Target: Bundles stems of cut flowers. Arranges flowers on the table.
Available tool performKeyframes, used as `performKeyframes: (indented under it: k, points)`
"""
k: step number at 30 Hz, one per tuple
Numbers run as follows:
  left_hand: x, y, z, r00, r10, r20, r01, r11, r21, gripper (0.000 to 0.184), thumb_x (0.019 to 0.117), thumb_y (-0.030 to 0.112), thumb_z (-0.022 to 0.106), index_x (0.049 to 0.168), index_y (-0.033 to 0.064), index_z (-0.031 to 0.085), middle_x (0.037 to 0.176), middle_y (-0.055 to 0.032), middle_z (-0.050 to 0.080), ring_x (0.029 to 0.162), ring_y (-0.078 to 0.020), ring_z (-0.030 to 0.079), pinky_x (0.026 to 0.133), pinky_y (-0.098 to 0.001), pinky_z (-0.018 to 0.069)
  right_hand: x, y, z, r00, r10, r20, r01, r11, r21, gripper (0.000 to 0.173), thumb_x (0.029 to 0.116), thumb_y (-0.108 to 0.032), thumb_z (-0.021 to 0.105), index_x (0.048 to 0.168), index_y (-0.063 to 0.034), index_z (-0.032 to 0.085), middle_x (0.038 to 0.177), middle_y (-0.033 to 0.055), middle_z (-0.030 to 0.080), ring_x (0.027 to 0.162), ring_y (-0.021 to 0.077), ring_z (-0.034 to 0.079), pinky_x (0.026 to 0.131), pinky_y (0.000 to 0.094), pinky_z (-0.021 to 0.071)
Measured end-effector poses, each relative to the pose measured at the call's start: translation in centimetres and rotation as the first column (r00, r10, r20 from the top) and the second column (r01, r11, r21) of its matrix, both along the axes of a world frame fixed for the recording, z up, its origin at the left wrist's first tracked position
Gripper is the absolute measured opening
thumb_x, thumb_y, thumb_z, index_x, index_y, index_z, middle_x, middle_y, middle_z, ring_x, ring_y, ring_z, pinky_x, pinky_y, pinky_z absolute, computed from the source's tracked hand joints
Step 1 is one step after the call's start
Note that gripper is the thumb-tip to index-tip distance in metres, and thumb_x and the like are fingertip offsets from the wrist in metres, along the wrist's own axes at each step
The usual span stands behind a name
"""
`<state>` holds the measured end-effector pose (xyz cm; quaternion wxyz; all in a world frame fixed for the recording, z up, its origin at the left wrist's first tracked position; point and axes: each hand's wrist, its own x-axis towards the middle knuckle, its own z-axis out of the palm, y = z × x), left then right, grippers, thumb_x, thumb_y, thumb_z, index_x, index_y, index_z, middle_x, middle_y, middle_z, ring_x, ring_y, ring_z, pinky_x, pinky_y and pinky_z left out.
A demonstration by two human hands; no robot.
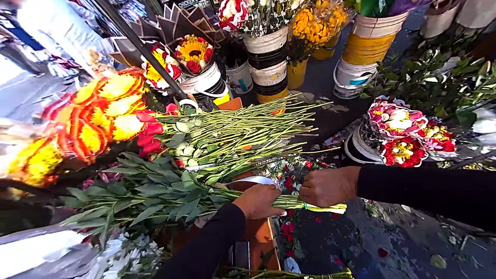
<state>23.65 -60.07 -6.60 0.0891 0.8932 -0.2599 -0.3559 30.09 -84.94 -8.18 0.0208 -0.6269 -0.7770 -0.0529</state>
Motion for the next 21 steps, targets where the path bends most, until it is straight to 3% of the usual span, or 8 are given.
performKeyframes:
  k: [7, 10, 13, 15, 19, 21]
  points:
    - [0.8, 0.0, 0.6, 0.999, -0.007, -0.048, 0.006, 1.000, -0.025, 0.057, 0.0997, 0.051, 0.060, 0.122, -0.0015, 0.062, 0.118, -0.0213, 0.064, 0.112, -0.0367, 0.063, 0.098, -0.0561, 0.0485, -1.6, 1.6, 4.6, 0.996, -0.066, -0.057, 0.041, 0.927, -0.373, 0.011, 0.0929, 0.001, 0.062, 0.083, 0.0014, 0.066, 0.077, 0.0138, 0.061, 0.064, 0.0288, 0.063, 0.059, 0.0453, 0.0522]
    - [0.5, 0.2, 0.7, 0.996, 0.035, -0.088, -0.035, 0.999, -0.001, 0.059, 0.0988, 0.051, 0.061, 0.129, 0.0001, 0.061, 0.125, -0.0225, 0.063, 0.117, -0.0391, 0.062, 0.100, -0.0604, 0.0478, -2.5, 1.4, 4.3, 0.995, -0.064, -0.072, 0.039, 0.948, -0.315, 0.014, 0.0922, 0.003, 0.062, 0.080, 0.0013, 0.066, 0.073, 0.0142, 0.061, 0.063, 0.0294, 0.063, 0.056, 0.0464, 0.0522]
    - [0.7, -0.2, 0.6, 0.998, 0.034, -0.046, -0.034, 0.999, -0.017, 0.056, 0.0959, 0.052, 0.065, 0.124, 0.0034, 0.066, 0.120, -0.0203, 0.067, 0.113, -0.0385, 0.065, 0.097, -0.0622, 0.0506, -2.7, 0.2, 2.5, 0.994, -0.095, -0.058, 0.088, 0.990, -0.109, 0.015, 0.0920, -0.002, 0.062, 0.077, -0.0015, 0.065, 0.068, 0.0108, 0.060, 0.057, 0.0249, 0.062, 0.054, 0.0421, 0.0522]
    - [0.9, 0.0, 0.0, 1.000, -0.022, -0.009, 0.021, 0.998, -0.053, 0.055, 0.0974, 0.049, 0.065, 0.121, 0.0001, 0.067, 0.117, -0.0226, 0.067, 0.112, -0.0400, 0.065, 0.096, -0.0610, 0.0512, -2.8, -0.2, 1.4, 0.987, -0.139, -0.079, 0.138, 0.990, -0.009, 0.015, 0.0941, -0.006, 0.061, 0.080, -0.0008, 0.064, 0.066, 0.0103, 0.059, 0.055, 0.0240, 0.061, 0.054, 0.0392, 0.0529]
    - [1.0, 0.3, 0.0, 0.998, -0.062, 0.007, 0.062, 0.995, -0.073, 0.058, 0.0998, 0.049, 0.061, 0.122, -0.0041, 0.064, 0.118, -0.0256, 0.066, 0.114, -0.0427, 0.064, 0.098, -0.0605, 0.0502, -1.7, -0.7, 1.2, 0.988, -0.104, -0.118, 0.111, 0.992, 0.055, 0.015, 0.0981, -0.007, 0.056, 0.086, -0.0007, 0.063, 0.068, 0.0115, 0.061, 0.058, 0.0256, 0.064, 0.057, 0.0388, 0.0544]
    - [1.0, 0.4, 0.3, 0.998, -0.058, 0.001, 0.058, 0.997, -0.056, 0.059, 0.1004, 0.050, 0.060, 0.124, -0.0047, 0.063, 0.119, -0.0259, 0.065, 0.114, -0.0431, 0.064, 0.097, -0.0612, 0.0500, -1.0, -0.9, 1.2, 0.989, -0.069, -0.127, 0.081, 0.993, 0.089, 0.013, 0.0986, -0.007, 0.056, 0.090, -0.0036, 0.065, 0.076, 0.0106, 0.065, 0.065, 0.0254, 0.066, 0.062, 0.0390, 0.0551]
